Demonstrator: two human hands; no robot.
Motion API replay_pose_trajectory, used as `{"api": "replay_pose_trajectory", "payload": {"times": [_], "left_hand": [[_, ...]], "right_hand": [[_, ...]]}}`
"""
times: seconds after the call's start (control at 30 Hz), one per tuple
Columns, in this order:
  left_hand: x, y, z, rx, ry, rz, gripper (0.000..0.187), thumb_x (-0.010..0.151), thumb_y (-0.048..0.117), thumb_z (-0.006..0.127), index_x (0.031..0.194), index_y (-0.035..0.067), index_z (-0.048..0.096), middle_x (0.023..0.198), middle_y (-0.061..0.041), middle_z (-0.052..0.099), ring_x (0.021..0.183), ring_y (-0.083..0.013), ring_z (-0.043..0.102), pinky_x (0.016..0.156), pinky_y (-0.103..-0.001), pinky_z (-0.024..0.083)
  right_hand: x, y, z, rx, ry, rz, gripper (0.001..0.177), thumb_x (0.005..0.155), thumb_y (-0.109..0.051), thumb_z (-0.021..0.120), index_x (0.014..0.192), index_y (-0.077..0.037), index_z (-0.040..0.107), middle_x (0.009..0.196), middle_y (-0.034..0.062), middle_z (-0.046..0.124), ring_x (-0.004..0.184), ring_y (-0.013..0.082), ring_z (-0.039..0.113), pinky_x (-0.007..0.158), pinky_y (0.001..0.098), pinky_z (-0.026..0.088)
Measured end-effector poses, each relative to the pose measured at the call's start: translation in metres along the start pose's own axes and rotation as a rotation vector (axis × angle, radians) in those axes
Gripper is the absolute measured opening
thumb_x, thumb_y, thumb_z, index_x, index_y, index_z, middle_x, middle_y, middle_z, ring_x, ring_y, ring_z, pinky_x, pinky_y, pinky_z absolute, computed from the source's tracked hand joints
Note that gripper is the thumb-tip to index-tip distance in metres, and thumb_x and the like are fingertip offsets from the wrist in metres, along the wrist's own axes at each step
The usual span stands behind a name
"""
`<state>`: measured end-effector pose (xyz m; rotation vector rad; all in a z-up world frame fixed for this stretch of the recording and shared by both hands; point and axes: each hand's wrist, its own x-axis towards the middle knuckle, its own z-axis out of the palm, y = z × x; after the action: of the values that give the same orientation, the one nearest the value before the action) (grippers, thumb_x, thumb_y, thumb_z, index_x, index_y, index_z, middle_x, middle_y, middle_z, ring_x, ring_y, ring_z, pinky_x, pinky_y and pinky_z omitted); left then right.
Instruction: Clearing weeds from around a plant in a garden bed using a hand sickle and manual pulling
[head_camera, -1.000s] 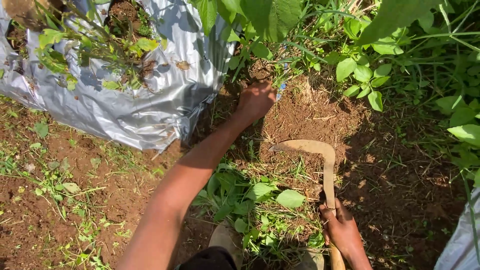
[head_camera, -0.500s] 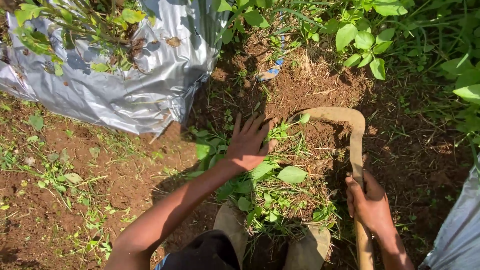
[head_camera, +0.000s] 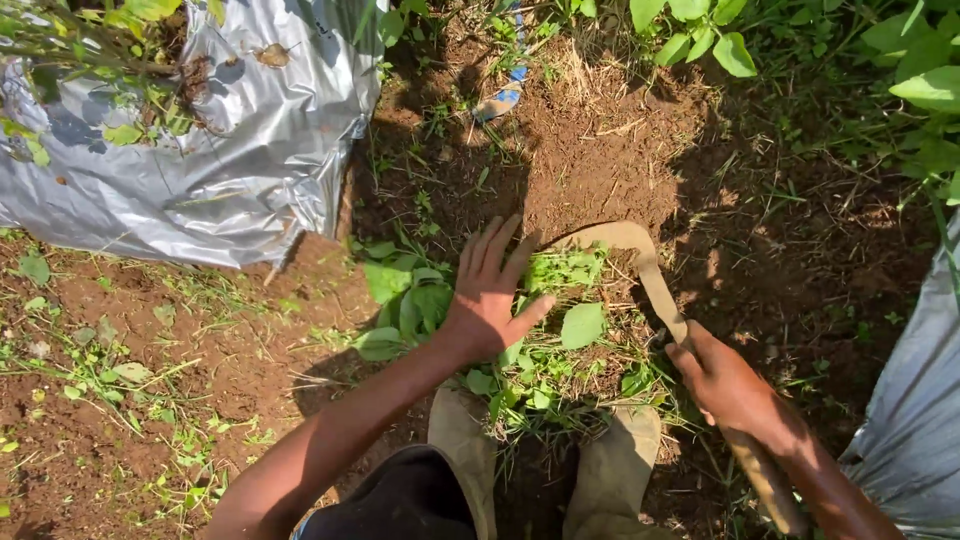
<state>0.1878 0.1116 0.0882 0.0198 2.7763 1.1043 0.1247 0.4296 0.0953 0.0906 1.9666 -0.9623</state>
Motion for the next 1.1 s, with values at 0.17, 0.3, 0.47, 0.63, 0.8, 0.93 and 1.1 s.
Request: {"api": "replay_pose_trajectory", "payload": {"times": [0.17,0.3,0.47,0.63,0.8,0.93,1.1], "left_hand": [[0.000,0.002,0.025,0.092,-0.265,-0.022,0.079,0.101,0.059,0.046,0.162,0.015,0.023,0.159,-0.028,0.030,0.153,-0.0458,0.021,0.121,-0.066,0.011],[-0.020,-0.013,0.054,0.102,-0.352,0.071,0.078,0.100,0.065,0.043,0.161,0.020,0.028,0.162,-0.019,0.030,0.152,-0.0377,0.026,0.122,-0.062,0.012],[-0.021,0.020,0.021,0.245,-0.556,0.098,0.123,0.077,0.087,0.061,0.163,0.011,0.016,0.164,-0.031,0.014,0.153,-0.0491,0.013,0.119,-0.069,0.009],[-0.024,0.052,0.008,0.464,-0.868,0.159,0.128,0.078,0.087,0.061,0.165,0.014,0.002,0.164,-0.036,-0.007,0.152,-0.0552,-0.003,0.114,-0.077,0.005],[-0.067,0.028,0.067,0.719,-0.544,0.351,0.108,0.092,0.050,0.067,0.166,0.023,-0.006,0.160,-0.044,-0.002,0.149,-0.0604,-0.004,0.108,-0.083,-0.001],[-0.075,0.015,0.094,0.835,-0.337,0.402,0.101,0.094,0.065,0.053,0.166,0.027,-0.006,0.164,-0.037,-0.002,0.152,-0.0567,0.003,0.112,-0.081,0.004],[-0.050,0.017,0.092,0.853,-0.343,0.460,0.154,0.055,0.113,0.055,0.167,0.024,-0.003,0.162,-0.039,-0.002,0.149,-0.0622,0.014,0.112,-0.083,0.023]], "right_hand": [[-0.006,0.031,-0.008,-0.348,0.128,0.048,0.039,0.099,-0.033,0.061,0.115,0.002,0.068,0.129,0.0310,0.067,0.126,0.0514,0.058,0.100,0.0647,0.049],[-0.002,0.013,-0.032,-0.101,0.282,-0.116,0.045,0.111,-0.016,0.054,0.068,-0.004,0.060,0.041,0.0142,0.058,0.040,0.0279,0.058,0.055,0.0412,0.051],[-0.003,0.073,0.011,0.108,0.251,0.026,0.052,0.104,-0.020,0.054,0.145,0.012,0.048,0.060,0.0145,0.056,0.040,0.0199,0.049,0.035,0.0340,0.043],[-0.039,0.064,0.017,-0.064,0.081,0.183,0.061,0.105,-0.020,0.053,0.157,0.006,0.036,0.079,0.0265,0.069,0.047,0.0206,0.057,0.044,0.0350,0.050],[-0.037,0.075,0.016,-0.117,-0.023,0.152,0.054,0.105,-0.015,0.047,0.154,0.006,0.037,0.063,0.0112,0.062,0.039,0.0175,0.054,0.036,0.0384,0.052],[-0.031,0.097,0.016,-0.024,0.001,-0.008,0.020,0.106,-0.015,0.049,0.114,-0.001,0.061,0.056,0.0052,0.057,0.034,0.0179,0.050,0.037,0.0354,0.049],[-0.073,0.035,-0.006,-0.190,0.214,0.046,0.026,0.110,-0.030,0.052,0.092,-0.014,0.043,0.073,0.0042,0.048,0.063,0.0186,0.047,0.055,0.0369,0.039]]}}
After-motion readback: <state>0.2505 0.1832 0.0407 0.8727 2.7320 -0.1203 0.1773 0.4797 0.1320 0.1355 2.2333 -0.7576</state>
